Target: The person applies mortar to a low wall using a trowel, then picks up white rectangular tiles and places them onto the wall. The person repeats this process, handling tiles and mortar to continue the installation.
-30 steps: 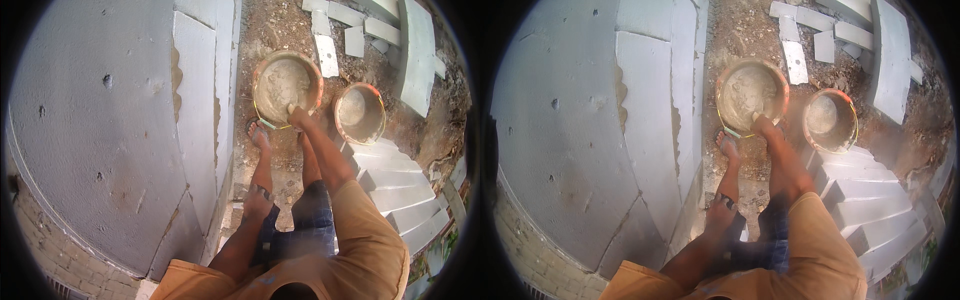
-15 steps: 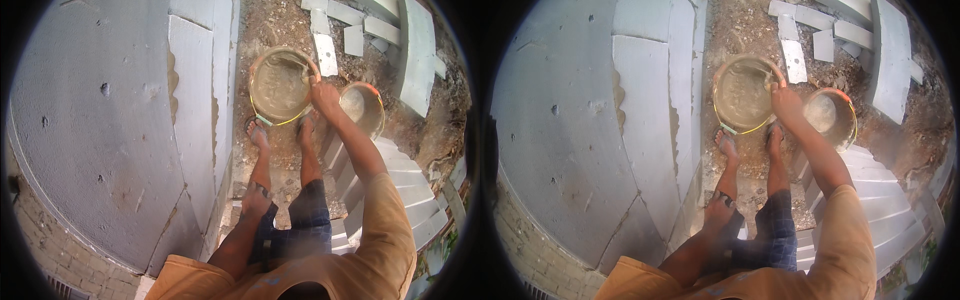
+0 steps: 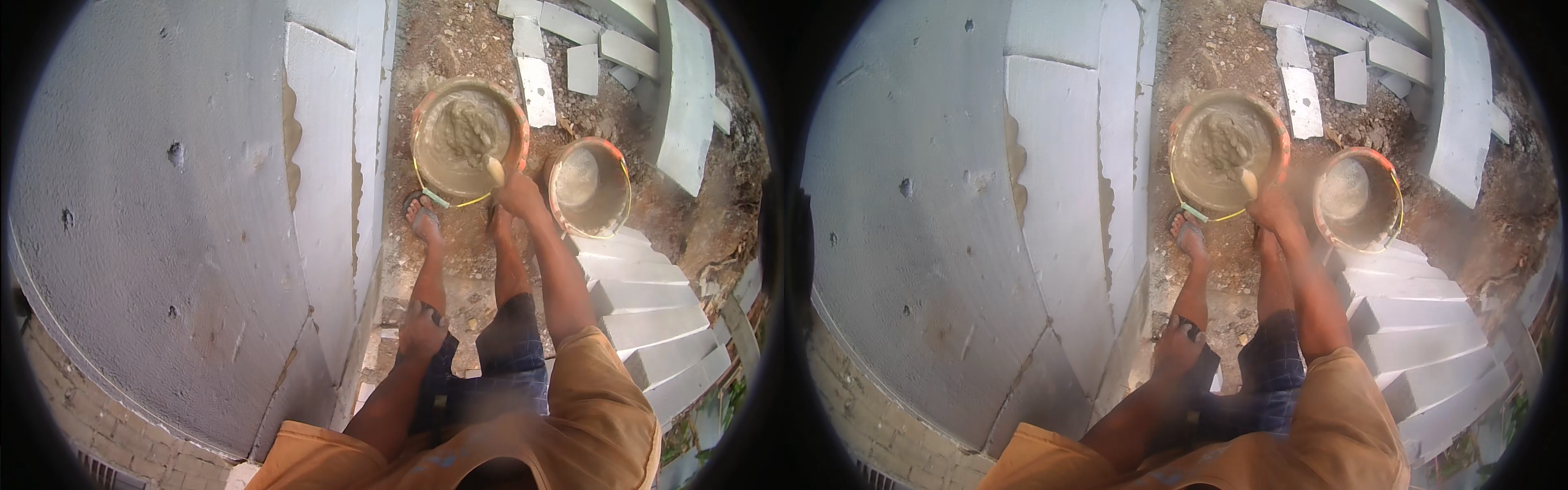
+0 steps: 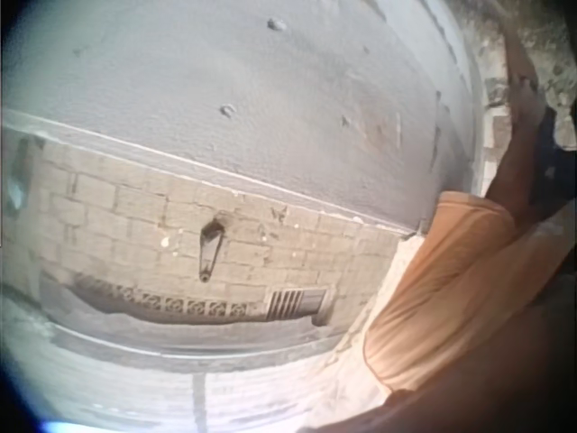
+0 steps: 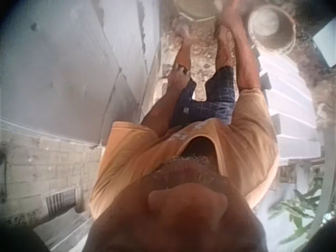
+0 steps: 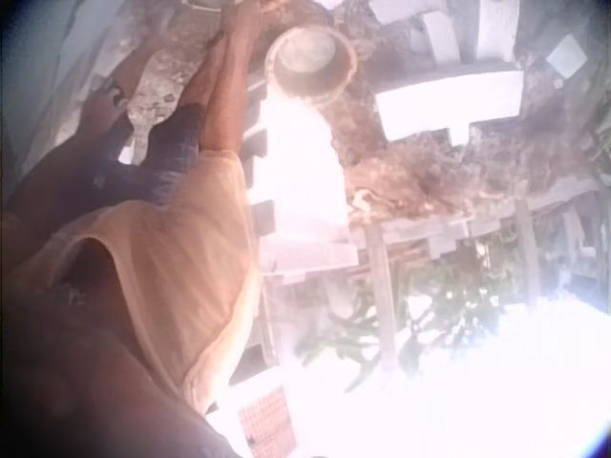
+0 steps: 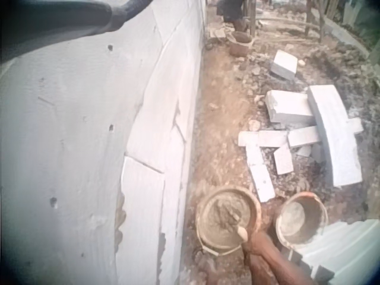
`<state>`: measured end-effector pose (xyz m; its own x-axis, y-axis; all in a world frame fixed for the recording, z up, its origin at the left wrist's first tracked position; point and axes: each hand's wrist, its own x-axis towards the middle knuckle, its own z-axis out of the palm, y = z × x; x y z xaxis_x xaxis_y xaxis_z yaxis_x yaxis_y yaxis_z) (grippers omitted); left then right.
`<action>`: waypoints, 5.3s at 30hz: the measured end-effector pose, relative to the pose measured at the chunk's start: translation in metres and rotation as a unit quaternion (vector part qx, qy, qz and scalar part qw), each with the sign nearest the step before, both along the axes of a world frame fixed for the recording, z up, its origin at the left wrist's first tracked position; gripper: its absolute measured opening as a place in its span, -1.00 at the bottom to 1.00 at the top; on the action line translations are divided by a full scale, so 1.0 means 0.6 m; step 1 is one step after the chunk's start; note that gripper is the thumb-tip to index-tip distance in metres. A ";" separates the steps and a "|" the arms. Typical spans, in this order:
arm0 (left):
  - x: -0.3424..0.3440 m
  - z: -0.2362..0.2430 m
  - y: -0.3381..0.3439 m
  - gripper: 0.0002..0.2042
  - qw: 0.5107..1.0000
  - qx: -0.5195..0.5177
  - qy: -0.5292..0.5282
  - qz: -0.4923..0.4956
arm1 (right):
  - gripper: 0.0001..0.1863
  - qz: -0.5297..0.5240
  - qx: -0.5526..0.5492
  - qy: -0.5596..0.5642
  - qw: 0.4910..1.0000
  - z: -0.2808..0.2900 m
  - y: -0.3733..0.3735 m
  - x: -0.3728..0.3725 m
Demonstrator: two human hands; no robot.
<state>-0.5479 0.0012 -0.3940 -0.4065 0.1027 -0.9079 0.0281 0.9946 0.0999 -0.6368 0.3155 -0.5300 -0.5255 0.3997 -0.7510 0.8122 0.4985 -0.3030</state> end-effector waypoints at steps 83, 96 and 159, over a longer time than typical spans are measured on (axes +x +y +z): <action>0.025 0.002 -0.011 -0.51 1.000 0.010 0.010 0.022 | -0.75 -0.371 -0.350 -0.097 0.855 -0.105 -0.038 -0.018; 0.052 -0.018 -0.032 -0.57 0.998 0.039 0.039 0.033 | -0.63 0.079 -0.132 -0.074 0.985 -0.009 0.085 -0.037; 0.008 0.007 0.022 -0.46 1.000 -0.020 0.000 -0.021 | -0.46 -0.035 -0.015 -0.053 0.998 0.089 -0.090 -0.014</action>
<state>-0.5432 0.0144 -0.3899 -0.4019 0.0841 -0.9118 0.0700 0.9957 0.0610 -0.6455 0.2613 -0.4763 -0.4146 0.4088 -0.8130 0.8731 0.4306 -0.2287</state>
